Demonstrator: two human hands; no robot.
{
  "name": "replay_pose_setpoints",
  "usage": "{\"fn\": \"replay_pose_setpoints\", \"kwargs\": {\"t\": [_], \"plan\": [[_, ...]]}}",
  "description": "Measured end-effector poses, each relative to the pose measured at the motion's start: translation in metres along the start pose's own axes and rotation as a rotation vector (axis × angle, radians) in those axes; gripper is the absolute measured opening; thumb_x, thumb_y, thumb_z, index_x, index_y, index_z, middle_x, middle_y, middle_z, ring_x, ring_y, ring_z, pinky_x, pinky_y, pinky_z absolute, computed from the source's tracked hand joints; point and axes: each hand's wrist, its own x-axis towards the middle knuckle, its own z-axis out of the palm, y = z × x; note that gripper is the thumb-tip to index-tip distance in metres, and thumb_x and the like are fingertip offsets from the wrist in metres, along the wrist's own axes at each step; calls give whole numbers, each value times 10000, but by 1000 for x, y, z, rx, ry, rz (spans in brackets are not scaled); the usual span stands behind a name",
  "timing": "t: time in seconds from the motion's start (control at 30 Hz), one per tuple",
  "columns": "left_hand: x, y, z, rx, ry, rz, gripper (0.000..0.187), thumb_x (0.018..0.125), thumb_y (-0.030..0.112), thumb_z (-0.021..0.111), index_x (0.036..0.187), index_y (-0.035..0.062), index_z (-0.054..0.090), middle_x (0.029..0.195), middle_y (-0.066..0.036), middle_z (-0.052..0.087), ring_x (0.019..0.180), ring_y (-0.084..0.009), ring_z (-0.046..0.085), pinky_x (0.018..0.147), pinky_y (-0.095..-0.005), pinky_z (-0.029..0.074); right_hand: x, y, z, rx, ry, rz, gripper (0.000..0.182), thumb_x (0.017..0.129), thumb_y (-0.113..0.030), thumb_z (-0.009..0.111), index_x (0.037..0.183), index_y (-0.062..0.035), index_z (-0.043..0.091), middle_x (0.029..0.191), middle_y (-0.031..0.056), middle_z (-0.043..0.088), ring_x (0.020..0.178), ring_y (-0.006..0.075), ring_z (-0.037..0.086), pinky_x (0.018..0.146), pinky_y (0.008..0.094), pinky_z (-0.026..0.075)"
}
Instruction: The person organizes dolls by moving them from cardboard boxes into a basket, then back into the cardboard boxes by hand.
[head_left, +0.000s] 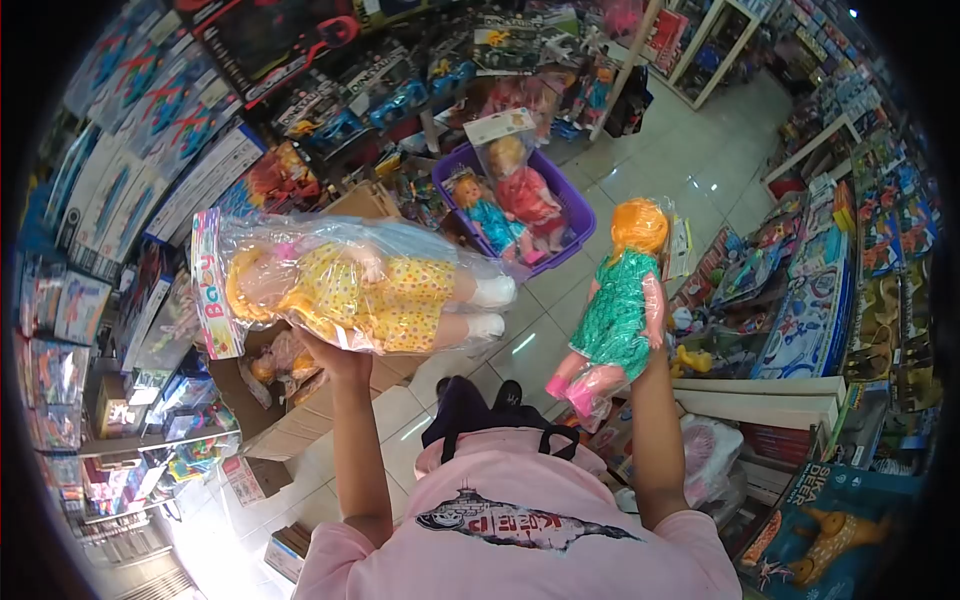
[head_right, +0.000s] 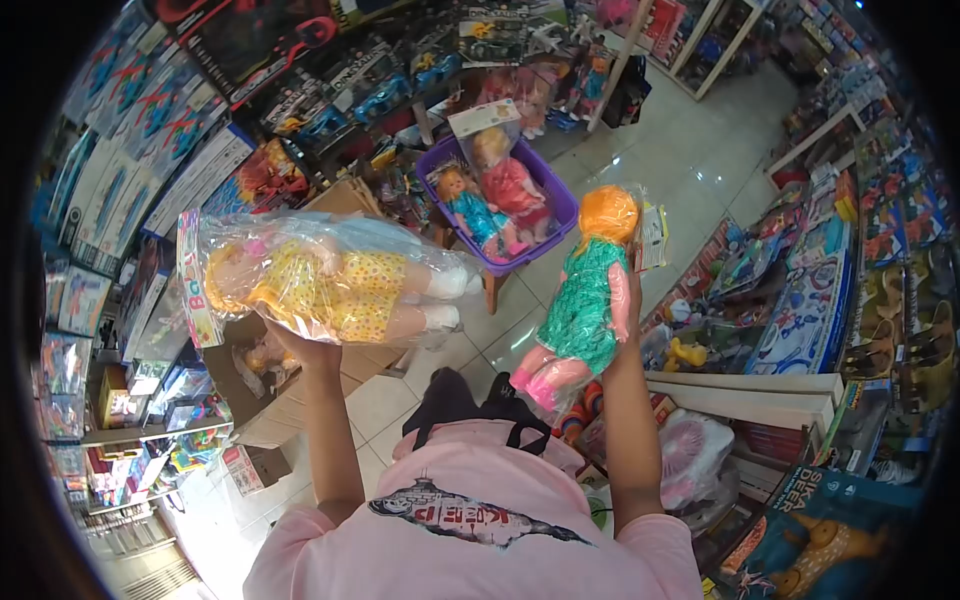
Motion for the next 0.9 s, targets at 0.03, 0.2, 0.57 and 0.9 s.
{"fn": "replay_pose_setpoints", "kwargs": {"t": [0.03,0.2,0.57,0.9], "plan": [[-4,-9,13,-8,13,-19,778,993,669,355,1567,145,308,1563,-86,392,1422,-310,415,1160,-506,375,0,1,-17,12,61,9,609,934,-474,686,1248,20,520,1049,191,642,885,284,659,740,442,572],[24,-46,23,-35,-108,-10,817,977,700,391,1567,143,298,1543,-98,409,1402,-317,434,1147,-509,396,34,2,-80,4,323,-35,554,999,-479,600,1312,-27,535,1124,123,655,921,263,674,778,419,577],[120,-61,-17,25,35,69,831,970,711,394,1555,127,315,1525,-118,430,1373,-329,467,1133,-509,421,192,0,61,-751,303,-159,426,1026,-276,634,1364,-24,569,1305,58,625,1156,149,583,1006,315,443],[117,-65,-36,60,244,193,834,968,715,392,1553,126,318,1519,-125,438,1365,-333,476,1129,-508,428,345,151,67,-1187,-223,-205,300,953,-246,680,1124,0,692,1078,248,716,1040,420,686,856,461,545]]}}
